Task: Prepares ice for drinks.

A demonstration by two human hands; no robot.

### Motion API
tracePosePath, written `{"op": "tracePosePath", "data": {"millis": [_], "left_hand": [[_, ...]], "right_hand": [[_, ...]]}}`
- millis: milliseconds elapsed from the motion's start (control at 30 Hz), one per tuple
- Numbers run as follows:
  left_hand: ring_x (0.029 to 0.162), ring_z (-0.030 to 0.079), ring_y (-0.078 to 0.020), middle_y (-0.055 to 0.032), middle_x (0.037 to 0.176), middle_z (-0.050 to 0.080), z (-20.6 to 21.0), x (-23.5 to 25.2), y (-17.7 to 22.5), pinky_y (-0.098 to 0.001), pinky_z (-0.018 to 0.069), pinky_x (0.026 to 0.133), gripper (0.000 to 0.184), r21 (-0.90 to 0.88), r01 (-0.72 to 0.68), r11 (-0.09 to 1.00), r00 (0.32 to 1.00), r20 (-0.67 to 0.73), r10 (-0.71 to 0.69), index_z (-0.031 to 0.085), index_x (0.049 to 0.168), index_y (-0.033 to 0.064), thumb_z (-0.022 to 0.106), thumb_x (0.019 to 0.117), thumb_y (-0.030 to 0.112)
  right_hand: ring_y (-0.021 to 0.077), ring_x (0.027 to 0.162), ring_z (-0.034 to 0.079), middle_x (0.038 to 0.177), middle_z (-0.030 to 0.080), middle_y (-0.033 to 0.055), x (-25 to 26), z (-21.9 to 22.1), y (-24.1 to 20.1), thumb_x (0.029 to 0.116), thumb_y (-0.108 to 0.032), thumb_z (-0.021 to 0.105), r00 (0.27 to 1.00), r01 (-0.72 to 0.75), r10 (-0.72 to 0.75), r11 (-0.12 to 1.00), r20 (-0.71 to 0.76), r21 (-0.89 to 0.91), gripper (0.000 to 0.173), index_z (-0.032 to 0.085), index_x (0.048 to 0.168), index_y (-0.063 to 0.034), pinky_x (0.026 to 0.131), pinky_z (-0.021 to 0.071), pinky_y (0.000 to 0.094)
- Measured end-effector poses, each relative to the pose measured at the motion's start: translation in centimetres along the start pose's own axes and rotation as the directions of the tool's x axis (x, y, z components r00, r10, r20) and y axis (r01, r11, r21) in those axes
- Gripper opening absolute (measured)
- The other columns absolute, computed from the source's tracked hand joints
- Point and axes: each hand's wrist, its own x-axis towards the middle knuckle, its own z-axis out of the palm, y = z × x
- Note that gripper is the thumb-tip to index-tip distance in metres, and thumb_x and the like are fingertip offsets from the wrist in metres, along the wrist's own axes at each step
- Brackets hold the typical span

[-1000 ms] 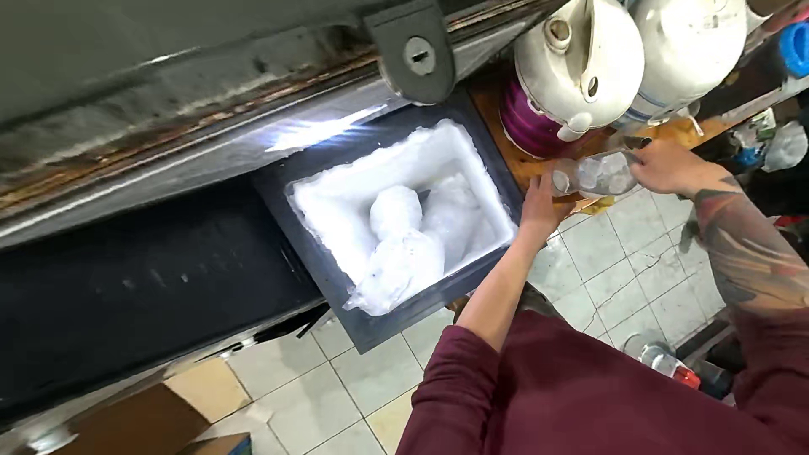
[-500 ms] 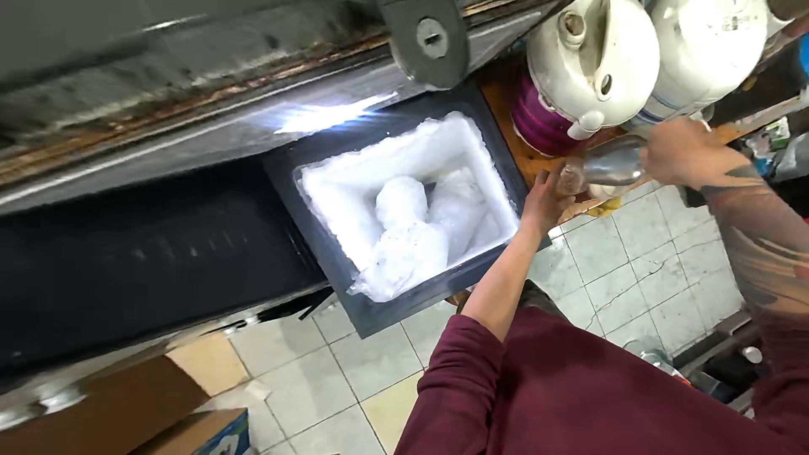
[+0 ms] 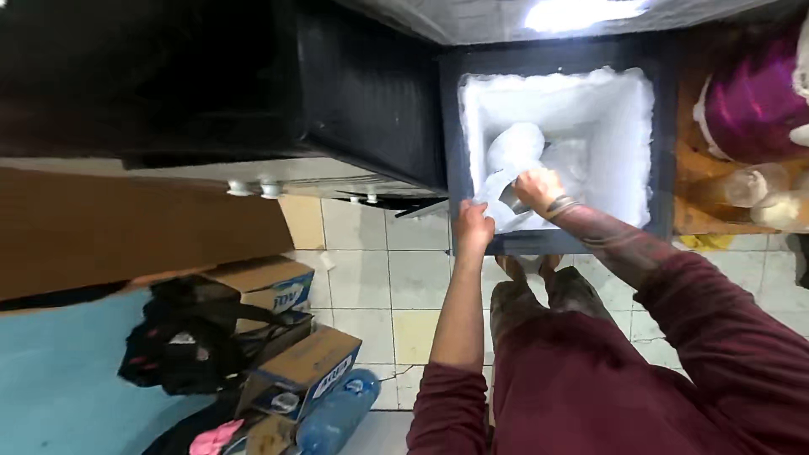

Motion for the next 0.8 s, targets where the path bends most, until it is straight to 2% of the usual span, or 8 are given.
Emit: {"op": "tracePosePath", "data": {"millis": [67, 233, 367, 433, 500, 600, 700, 800], "left_hand": [[0.135, 0.052, -0.0383, -0.0214, 0.153, 0.046, 0.5, 0.5, -0.9, -0.0575, 0.0460, 0.108, 0.054, -0.119, 0.002, 0.993, 1.000, 0.030, 0.002, 0.058, 0.143, 0.0031, 0.068, 0.0900, 0.010], [0.143, 0.044, -0.0294, -0.0181, 0.160, 0.038, 2.9, 0.5, -3.2, -0.0464, 0.0439, 0.113, 0.066, -0.438, -0.083, 0.895, 0.997, -0.043, 0.071, 0.051, 0.148, 0.0011, 0.070, 0.0852, 0.003], [0.140, 0.047, -0.0320, -0.0132, 0.165, 0.032, 3.1, -0.6, -4.2, -0.0532, 0.0489, 0.106, 0.073, -0.504, -0.151, 0.851, 0.988, -0.055, 0.143, 0.045, 0.154, 0.0078, 0.071, 0.0858, 0.005], [0.140, 0.048, -0.0319, -0.0127, 0.165, 0.031, 3.2, -0.5, -4.5, -0.0534, 0.0500, 0.105, 0.077, -0.518, -0.175, 0.838, 0.983, -0.045, 0.178, 0.042, 0.156, 0.0093, 0.072, 0.0855, 0.005], [0.139, 0.048, -0.0315, -0.0132, 0.165, 0.030, 3.3, -0.4, -4.7, -0.0524, 0.0516, 0.103, 0.081, -0.513, -0.193, 0.836, 0.978, -0.036, 0.204, 0.040, 0.158, 0.0100, 0.073, 0.0840, 0.005], [0.140, 0.047, -0.0321, -0.0168, 0.164, 0.031, 3.0, 0.3, -4.9, -0.0504, 0.0502, 0.106, 0.084, -0.475, -0.194, 0.858, 0.979, -0.034, 0.202, 0.038, 0.158, 0.0076, 0.076, 0.0827, 0.008], [0.139, 0.048, -0.0310, -0.0193, 0.162, 0.033, 2.0, 1.0, -4.4, -0.0472, 0.0499, 0.108, 0.085, -0.385, -0.171, 0.907, 0.980, 0.029, 0.197, 0.035, 0.160, 0.0079, 0.075, 0.0849, 0.013], [0.117, 0.063, -0.0312, -0.0182, 0.161, 0.034, 0.6, 0.3, -3.5, -0.0482, 0.0588, 0.088, 0.080, -0.279, -0.168, 0.946, 0.977, 0.083, 0.198, 0.034, 0.161, 0.0123, 0.070, 0.0887, 0.014]], "right_hand": [[0.0498, 0.112, 0.064, 0.115, 0.068, 0.0306, 4.0, 2.5, -0.9, 0.1043, -0.011, 0.050, 0.997, 0.023, -0.019, 0.999, 0.081, -0.048, 0.027, 0.069, 0.109, 0.0079, 0.086, 0.0509, 0.0686], [0.0484, 0.121, 0.061, 0.122, 0.066, 0.0302, 9.1, 4.3, -0.6, 0.1059, -0.023, 0.047, 0.997, -0.073, 0.073, 0.997, -0.008, 0.018, 0.038, 0.069, 0.113, 0.0074, 0.097, 0.0465, 0.0679], [0.0486, 0.120, 0.061, 0.124, 0.066, 0.0291, 8.1, 8.5, -2.2, 0.0941, -0.005, 0.067, 0.985, 0.014, -0.008, 0.999, 0.175, -0.031, 0.023, 0.071, 0.114, 0.0053, 0.095, 0.0495, 0.0688], [0.0490, 0.122, 0.059, 0.126, 0.065, 0.0290, 9.4, 9.6, -0.9, 0.0899, -0.014, 0.076, 0.971, 0.021, -0.013, 0.999, 0.239, -0.029, 0.031, 0.071, 0.116, 0.0035, 0.098, 0.0466, 0.0709], [0.0475, 0.133, 0.051, 0.136, 0.060, 0.0286, 10.4, 10.3, 1.2, 0.0957, -0.027, 0.071, 0.948, 0.049, -0.039, 0.999, 0.316, -0.023, 0.043, 0.067, 0.127, 0.0018, 0.109, 0.0368, 0.0696], [0.0479, 0.129, 0.055, 0.131, 0.062, 0.0290, 10.7, 10.4, 2.2, 0.1007, -0.017, 0.060, 0.928, 0.117, -0.092, 0.992, 0.362, -0.047, 0.032, 0.068, 0.121, 0.0052, 0.105, 0.0405, 0.0694], [0.0479, 0.127, 0.056, 0.131, 0.062, 0.0299, 10.1, 9.7, 3.0, 0.1029, -0.017, 0.055, 0.937, 0.077, -0.092, 0.995, 0.338, 0.055, 0.032, 0.066, 0.125, 0.0046, 0.103, 0.0431, 0.0694], [0.0487, 0.129, 0.054, 0.137, 0.057, 0.0298, 9.0, 8.2, 3.2, 0.1038, -0.020, 0.054, 0.936, 0.034, -0.062, 0.996, 0.348, 0.087, 0.035, 0.065, 0.126, 0.0038, 0.102, 0.0426, 0.0718]]}}
